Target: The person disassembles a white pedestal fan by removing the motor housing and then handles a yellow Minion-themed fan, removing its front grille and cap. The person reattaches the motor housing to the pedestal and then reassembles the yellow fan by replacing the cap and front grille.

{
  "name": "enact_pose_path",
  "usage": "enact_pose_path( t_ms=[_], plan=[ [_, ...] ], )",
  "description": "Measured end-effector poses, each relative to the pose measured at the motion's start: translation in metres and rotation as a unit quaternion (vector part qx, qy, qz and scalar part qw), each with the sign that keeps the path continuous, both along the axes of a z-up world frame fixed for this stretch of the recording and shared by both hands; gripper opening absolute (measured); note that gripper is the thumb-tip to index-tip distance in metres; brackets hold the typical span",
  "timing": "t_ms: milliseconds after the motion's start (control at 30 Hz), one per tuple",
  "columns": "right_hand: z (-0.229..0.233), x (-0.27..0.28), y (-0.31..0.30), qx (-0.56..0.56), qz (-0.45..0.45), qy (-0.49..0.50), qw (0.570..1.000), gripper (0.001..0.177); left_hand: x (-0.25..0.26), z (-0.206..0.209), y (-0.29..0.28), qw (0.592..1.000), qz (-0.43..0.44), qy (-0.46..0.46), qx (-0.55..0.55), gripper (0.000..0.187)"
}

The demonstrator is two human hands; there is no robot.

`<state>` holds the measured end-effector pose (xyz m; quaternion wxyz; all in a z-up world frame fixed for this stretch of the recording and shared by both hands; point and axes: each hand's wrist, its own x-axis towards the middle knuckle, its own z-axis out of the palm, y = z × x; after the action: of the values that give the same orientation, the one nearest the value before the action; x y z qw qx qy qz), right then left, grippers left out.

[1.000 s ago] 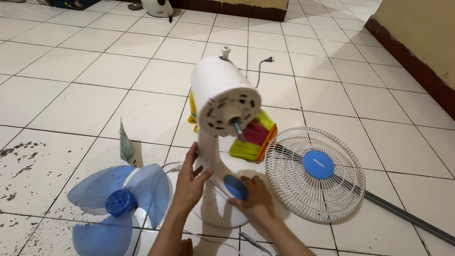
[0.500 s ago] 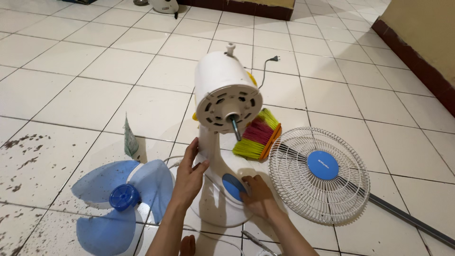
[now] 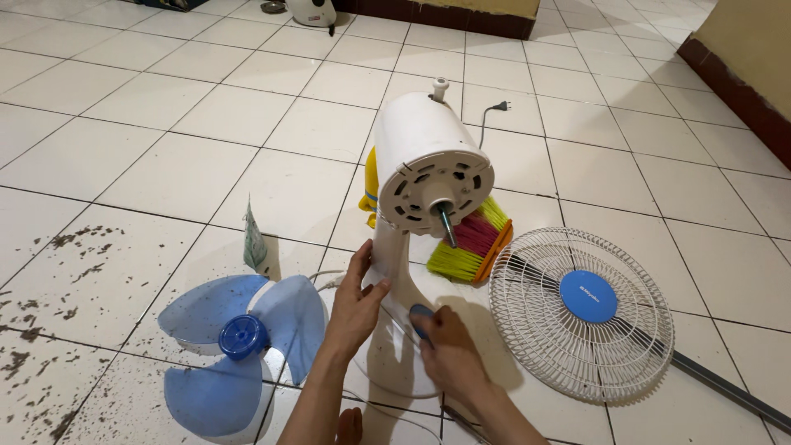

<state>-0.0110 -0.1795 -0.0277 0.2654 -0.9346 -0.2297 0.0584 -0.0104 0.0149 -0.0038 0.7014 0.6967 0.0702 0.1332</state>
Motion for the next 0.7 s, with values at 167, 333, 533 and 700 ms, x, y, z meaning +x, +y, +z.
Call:
enact_pose_path(
  t_ms=[167, 333, 533, 700],
  plan=[
    [-0.016, -0.025, 0.021, -0.086, 0.049, 0.04, 0.994, 0.062, 0.0, 0.001, 0.0, 1.0, 0.001, 0.012, 0.005, 0.073],
    [-0.052, -0.033, 0.024, -0.139, 0.229, -0.144, 0.953, 0.033, -0.001, 0.002, 0.0, 1.0, -0.003, 0.009, 0.006, 0.075],
    [-0.051, -0.024, 0.017, -0.028, 0.13, -0.076, 0.988, 0.038, -0.002, 0.004, 0.0, 1.0, -0.004, 0.015, 0.011, 0.074],
    [-0.038, -0.019, 0.007, -0.063, 0.175, -0.02, 0.982, 0.032, -0.001, 0.005, 0.0, 0.999, 0.004, 0.03, 0.022, 0.075]
  ],
)
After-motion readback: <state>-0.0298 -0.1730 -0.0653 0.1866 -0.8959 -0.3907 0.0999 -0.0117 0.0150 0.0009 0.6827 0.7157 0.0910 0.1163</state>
